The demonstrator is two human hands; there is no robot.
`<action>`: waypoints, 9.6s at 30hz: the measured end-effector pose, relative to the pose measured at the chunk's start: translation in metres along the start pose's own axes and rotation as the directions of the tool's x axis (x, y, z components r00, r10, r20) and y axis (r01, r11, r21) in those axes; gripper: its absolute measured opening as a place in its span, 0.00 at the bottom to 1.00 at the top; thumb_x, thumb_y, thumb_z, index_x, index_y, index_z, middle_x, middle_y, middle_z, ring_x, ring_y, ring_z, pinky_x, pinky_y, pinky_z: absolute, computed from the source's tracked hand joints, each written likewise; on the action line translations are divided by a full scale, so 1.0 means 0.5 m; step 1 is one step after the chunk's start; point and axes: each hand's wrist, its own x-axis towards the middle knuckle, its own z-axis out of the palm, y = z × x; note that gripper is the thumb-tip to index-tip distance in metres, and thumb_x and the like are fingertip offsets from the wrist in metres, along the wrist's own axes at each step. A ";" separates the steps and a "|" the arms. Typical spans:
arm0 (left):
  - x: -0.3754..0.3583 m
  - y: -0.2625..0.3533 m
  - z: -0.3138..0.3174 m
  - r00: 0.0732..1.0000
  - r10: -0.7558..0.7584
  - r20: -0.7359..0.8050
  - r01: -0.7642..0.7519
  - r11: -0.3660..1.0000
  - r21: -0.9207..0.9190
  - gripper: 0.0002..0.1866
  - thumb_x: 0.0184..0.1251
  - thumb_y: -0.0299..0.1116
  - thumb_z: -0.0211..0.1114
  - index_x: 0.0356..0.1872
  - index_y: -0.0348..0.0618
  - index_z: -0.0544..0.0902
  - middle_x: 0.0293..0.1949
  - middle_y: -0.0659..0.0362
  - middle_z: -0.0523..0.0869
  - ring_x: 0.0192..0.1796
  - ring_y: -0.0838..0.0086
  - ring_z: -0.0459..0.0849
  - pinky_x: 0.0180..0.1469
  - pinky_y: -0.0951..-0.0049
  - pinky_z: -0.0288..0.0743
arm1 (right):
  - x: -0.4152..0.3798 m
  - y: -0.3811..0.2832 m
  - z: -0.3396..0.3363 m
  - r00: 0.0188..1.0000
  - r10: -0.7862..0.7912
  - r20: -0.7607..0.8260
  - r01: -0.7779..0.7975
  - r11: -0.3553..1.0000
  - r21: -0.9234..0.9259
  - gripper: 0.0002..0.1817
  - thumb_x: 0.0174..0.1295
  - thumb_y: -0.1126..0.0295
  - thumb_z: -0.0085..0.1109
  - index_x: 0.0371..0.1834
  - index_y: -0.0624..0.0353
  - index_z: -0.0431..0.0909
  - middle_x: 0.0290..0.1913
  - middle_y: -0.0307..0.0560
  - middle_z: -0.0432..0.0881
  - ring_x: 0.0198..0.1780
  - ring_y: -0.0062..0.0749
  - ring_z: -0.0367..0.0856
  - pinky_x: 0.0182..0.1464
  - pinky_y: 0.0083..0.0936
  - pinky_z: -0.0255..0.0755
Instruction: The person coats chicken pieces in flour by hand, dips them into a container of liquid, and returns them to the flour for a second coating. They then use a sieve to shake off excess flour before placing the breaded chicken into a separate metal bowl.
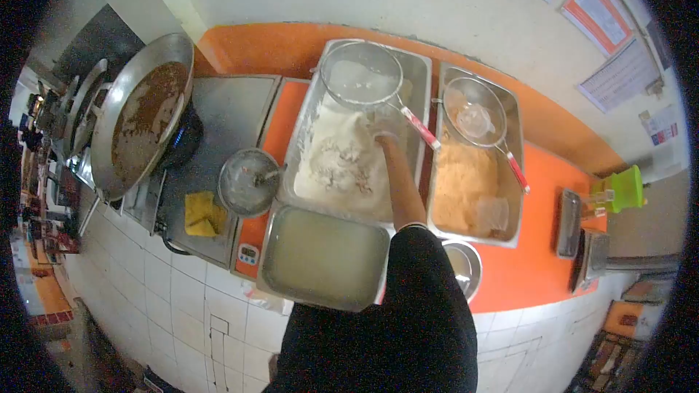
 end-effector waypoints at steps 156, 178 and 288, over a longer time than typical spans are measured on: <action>0.180 1.148 -0.415 0.438 0.494 -0.751 -0.833 0.537 -0.133 0.24 0.68 0.41 0.48 0.21 0.31 0.81 0.22 0.36 0.79 0.28 0.43 0.81 0.34 0.53 0.75 | -0.144 -0.270 -0.145 0.708 -0.335 0.621 0.222 0.941 0.255 0.28 0.48 0.61 0.65 0.54 0.61 0.72 0.46 0.56 0.79 0.46 0.40 0.78 0.51 0.32 0.71; 0.196 1.148 -0.406 0.449 0.494 -0.744 -0.818 0.563 -0.120 0.25 0.69 0.41 0.45 0.22 0.31 0.81 0.23 0.35 0.79 0.31 0.42 0.81 0.37 0.50 0.75 | -0.072 -0.114 -0.126 0.757 -0.569 0.321 0.387 0.786 0.482 0.20 0.62 0.59 0.48 0.55 0.54 0.74 0.49 0.52 0.79 0.44 0.43 0.80 0.47 0.33 0.73; 0.179 1.159 -0.407 0.390 0.550 -0.738 -0.783 0.620 0.049 0.30 0.68 0.42 0.43 0.17 0.22 0.75 0.21 0.32 0.76 0.29 0.39 0.78 0.36 0.47 0.68 | -0.203 -0.226 -0.142 0.873 -0.318 0.369 0.384 0.915 -0.120 0.26 0.50 0.63 0.55 0.54 0.60 0.70 0.33 0.61 0.81 0.34 0.49 0.82 0.37 0.39 0.74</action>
